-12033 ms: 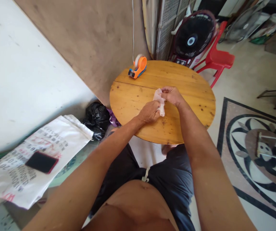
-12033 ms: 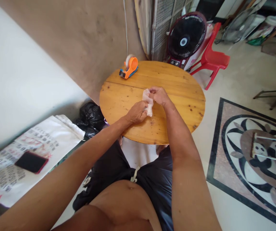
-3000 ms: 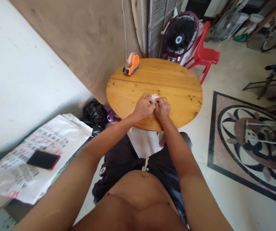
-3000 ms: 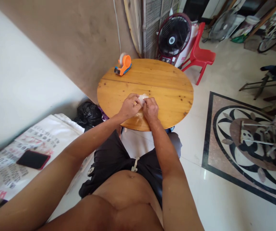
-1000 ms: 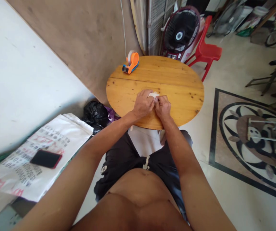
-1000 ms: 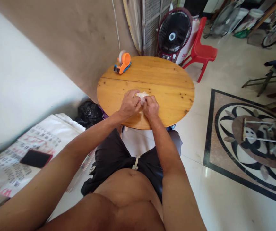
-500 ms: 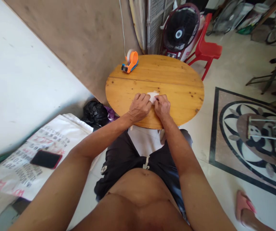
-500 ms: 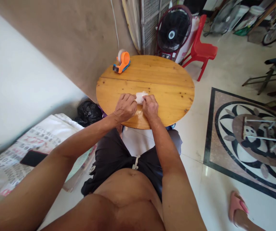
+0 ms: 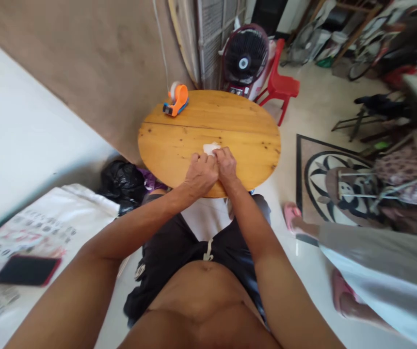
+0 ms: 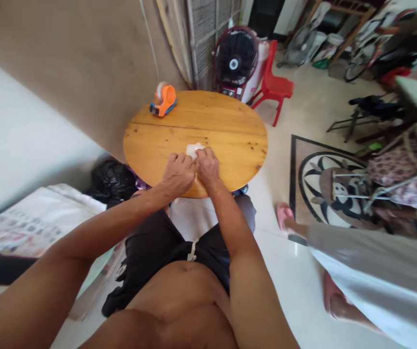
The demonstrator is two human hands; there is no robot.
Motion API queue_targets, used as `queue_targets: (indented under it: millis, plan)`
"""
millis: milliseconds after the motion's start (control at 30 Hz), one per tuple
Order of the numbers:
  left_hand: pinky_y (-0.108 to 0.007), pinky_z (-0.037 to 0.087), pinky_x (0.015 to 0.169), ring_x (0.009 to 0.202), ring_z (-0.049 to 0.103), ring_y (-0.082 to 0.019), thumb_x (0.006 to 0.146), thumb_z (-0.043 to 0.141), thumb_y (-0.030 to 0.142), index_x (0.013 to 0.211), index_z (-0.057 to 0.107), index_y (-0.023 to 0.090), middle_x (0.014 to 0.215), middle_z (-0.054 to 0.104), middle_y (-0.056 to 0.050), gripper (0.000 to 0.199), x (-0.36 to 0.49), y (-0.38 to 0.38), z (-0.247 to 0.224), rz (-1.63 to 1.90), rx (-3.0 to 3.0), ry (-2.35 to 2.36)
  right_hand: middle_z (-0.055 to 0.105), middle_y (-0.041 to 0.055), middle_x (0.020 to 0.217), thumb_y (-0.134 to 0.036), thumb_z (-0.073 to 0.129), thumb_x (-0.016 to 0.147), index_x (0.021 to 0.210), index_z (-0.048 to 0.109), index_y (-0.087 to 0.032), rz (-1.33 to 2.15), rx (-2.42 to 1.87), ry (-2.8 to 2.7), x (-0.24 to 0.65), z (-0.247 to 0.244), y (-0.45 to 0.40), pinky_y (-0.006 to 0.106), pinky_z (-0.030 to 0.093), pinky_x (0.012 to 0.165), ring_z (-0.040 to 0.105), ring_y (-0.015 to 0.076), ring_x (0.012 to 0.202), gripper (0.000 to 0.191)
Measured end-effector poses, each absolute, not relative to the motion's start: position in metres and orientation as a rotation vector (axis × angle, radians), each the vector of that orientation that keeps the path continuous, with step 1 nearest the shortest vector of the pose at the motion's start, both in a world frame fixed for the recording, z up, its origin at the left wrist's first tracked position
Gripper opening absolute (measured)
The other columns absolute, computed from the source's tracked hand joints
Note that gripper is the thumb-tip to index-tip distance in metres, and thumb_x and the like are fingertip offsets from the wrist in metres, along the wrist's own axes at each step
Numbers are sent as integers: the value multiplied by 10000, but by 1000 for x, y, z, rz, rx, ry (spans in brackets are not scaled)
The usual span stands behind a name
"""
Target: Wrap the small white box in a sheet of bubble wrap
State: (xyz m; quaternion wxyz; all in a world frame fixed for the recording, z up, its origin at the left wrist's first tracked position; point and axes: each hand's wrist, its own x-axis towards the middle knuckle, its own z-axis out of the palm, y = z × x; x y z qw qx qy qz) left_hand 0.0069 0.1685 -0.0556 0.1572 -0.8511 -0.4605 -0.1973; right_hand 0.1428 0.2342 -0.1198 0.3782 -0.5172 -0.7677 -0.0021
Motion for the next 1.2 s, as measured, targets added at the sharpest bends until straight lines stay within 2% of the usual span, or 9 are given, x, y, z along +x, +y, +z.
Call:
queue_targets:
  millis: [167,467,600,733,867,1000,1100,1200]
  plan:
    - [-517,414,812,951,601,-359,961,392,126,1087,724,70,966,695,-230,360,12,164,-57,-473,-2470,-1378,634,128,1076,-229,534,1020,1117,702,-180,-88,-1337,-2019,142,-118,228,331,515,913,586,232,1012,200]
    - [-500,419,840,1047,606,-369,953,495,191,1123,702,71,1067,696,-214,294,17,161,-47,-336,-2562,-1528,641,155,1187,-230,542,1013,1079,726,-186,-177,-1204,-2032,149,-119,229,405,485,996,555,267,1126,201]
    - [-476,430,841,1018,611,-333,964,483,206,1103,697,100,1040,690,-195,276,9,159,-57,-450,-2548,-1468,665,142,1149,-247,533,1014,1058,741,-185,-204,-1159,-2029,150,-123,234,394,496,962,577,254,1067,222]
    - [-463,472,882,1028,612,-314,955,529,329,1055,688,135,1055,688,-170,270,-17,159,-72,-640,-2598,-1335,676,151,1123,-239,571,986,1018,751,-171,-254,-1158,-2029,149,-123,236,387,499,939,582,256,1035,196]
    - [-493,475,1050,1216,576,-334,933,528,294,1279,593,108,1268,638,-200,398,-47,183,-85,-934,-2538,-1398,673,157,1147,-239,519,1008,1042,749,-176,-242,-1170,-2053,148,-120,234,395,495,938,580,256,1046,241]
    - [-538,411,1192,1424,465,-361,929,568,374,1454,445,109,1507,500,-225,601,-53,227,-97,-1028,-2695,-1297,679,159,1151,-235,494,1014,1062,750,-169,-272,-1166,-2057,149,-117,232,399,494,947,583,260,1055,269]
    - [-540,392,1226,1434,481,-322,954,527,354,1415,500,130,1469,551,-208,514,-45,253,-106,-1000,-2862,-1108,678,161,1170,-276,494,1021,1084,748,-172,-260,-1179,-2078,150,-116,230,414,488,964,584,264,1064,282]
    - [-516,453,1186,1355,562,-281,979,487,314,1320,587,141,1372,633,-194,395,-38,264,-114,-1042,-2892,-1049,679,166,1186,-304,490,1027,1116,746,-165,-250,-1181,-2079,151,-115,229,422,484,977,584,270,1081,304]
